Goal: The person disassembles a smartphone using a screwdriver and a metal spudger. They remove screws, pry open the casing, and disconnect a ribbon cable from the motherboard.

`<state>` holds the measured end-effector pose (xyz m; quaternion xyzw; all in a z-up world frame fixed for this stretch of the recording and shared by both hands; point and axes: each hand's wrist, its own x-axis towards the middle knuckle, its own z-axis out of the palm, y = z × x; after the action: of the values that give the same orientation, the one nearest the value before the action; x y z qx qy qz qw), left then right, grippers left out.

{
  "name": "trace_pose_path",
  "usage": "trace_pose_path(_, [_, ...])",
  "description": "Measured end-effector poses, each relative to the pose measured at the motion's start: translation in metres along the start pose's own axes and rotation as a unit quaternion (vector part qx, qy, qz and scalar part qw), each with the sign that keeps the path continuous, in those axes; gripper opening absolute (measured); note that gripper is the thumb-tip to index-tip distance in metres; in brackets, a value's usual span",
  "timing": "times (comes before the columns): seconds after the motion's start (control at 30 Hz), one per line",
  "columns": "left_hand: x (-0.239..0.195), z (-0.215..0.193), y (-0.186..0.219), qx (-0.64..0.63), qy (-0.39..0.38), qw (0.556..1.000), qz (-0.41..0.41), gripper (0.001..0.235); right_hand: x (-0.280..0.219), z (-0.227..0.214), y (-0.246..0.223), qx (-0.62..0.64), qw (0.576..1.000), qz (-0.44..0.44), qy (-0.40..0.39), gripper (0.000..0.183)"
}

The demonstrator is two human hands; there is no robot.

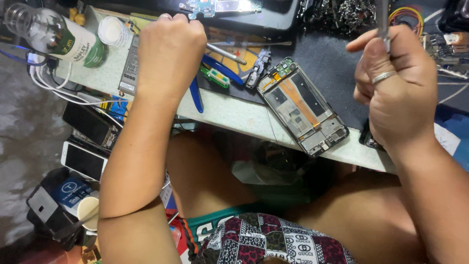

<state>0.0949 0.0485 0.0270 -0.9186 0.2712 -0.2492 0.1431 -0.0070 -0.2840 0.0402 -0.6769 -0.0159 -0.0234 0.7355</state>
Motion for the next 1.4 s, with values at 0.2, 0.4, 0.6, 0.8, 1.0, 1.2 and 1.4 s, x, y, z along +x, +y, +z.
trace_pose_path(0.2, [0.000,-0.019,0.005,-0.001,0.012,1.000,-0.024,0.004,-0.002,0.000,0.001,0.000,0.997,0.022,-0.068,0.034])
trace_pose_path(0.4, [-0.001,-0.046,0.056,-0.477,0.161,0.863,-0.049,0.009,-0.004,0.014,0.001,-0.160,0.986,-0.003,-0.052,0.028])
trace_pose_path(0.6, [0.000,-0.045,0.137,-0.841,0.051,0.505,-0.187,0.024,-0.016,0.029,0.001,-0.373,0.909,-0.158,-0.099,0.018])
trace_pose_path(0.8, [-0.002,-0.033,0.142,-0.850,0.176,0.445,-0.220,0.023,-0.014,0.029,-0.007,-0.229,0.960,-0.046,-0.154,0.034])
trace_pose_path(1.0, [-0.011,-0.038,0.120,-0.798,0.204,0.520,-0.226,0.019,-0.006,0.019,-0.006,-0.207,0.951,-0.194,-0.122,0.030])
trace_pose_path(1.2, [-0.020,-0.054,0.099,-0.797,0.189,0.525,-0.234,0.016,-0.003,0.011,-0.007,-0.230,0.961,-0.115,-0.097,0.021])
trace_pose_path(1.4, [-0.018,-0.066,0.095,-0.681,0.060,0.678,-0.270,0.016,-0.016,0.016,-0.016,-0.490,0.831,-0.228,-0.135,0.048])
